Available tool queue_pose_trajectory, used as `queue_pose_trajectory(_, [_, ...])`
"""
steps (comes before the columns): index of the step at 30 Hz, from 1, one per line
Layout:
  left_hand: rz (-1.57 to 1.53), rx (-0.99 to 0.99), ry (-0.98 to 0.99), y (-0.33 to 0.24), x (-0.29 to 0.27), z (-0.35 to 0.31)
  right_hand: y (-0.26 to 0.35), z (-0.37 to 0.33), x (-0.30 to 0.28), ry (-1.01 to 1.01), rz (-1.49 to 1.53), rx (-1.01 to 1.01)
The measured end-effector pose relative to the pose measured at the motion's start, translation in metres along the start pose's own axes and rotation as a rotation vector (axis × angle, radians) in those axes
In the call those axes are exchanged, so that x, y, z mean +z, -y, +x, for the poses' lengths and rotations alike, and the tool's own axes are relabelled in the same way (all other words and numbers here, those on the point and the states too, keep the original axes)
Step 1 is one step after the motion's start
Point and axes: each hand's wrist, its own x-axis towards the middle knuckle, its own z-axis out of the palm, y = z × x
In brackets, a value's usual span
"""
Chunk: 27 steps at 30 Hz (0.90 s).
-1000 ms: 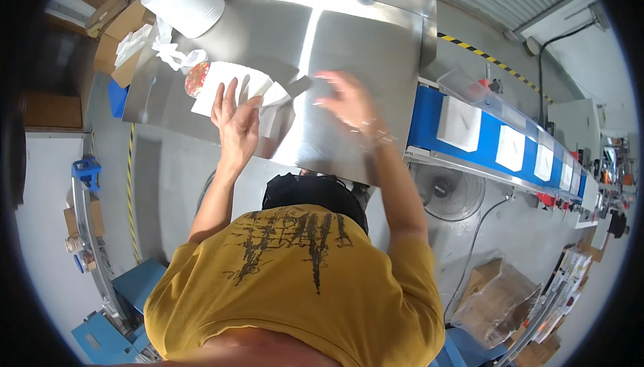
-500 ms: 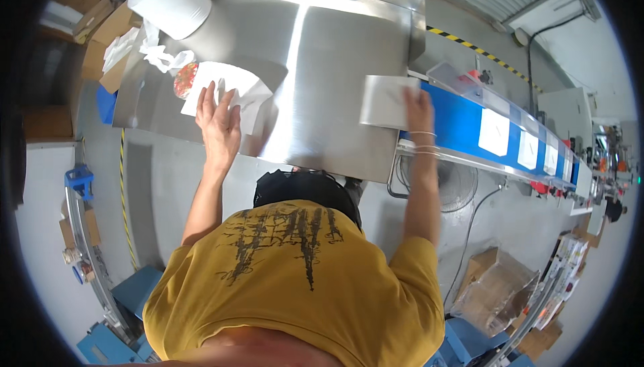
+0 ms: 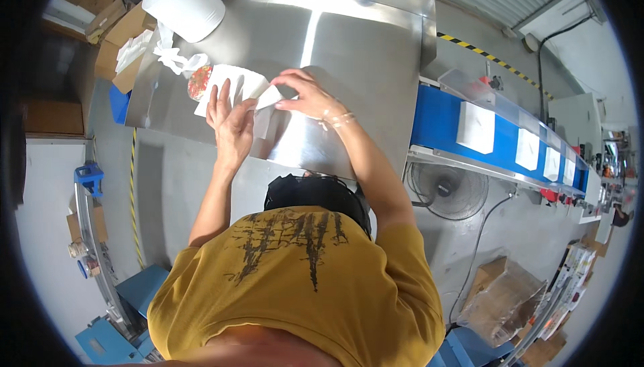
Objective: Inspecting and moving stacks of paper filters from production machinery to a sorting conveyor belt.
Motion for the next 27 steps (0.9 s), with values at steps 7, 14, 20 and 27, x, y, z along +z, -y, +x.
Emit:
queue_pose_trajectory(7, [0.034, -0.129, -0.074, 0.004, -0.007, 0.005, -0.063, -0.04, -0.024, -0.394, 0.159, 0.111])
queue_pose_trajectory(14, [0.061, -0.073, -0.051, 0.016, -0.003, 0.003, -0.088, -0.163, -0.171, -0.896, -0.375, 0.588])
queue_pose_trajectory(20, [0.056, -0.044, -0.098, 0.014, 0.0, 0.003, -0.059, -0.133, -0.153, -0.96, -1.125, 0.134])
queue_pose_trajectory(27, [0.05, 0.011, -0.03, 0.018, -0.006, 0.005, 0.01, 0.02, 0.011, 0.016, -0.104, -0.1])
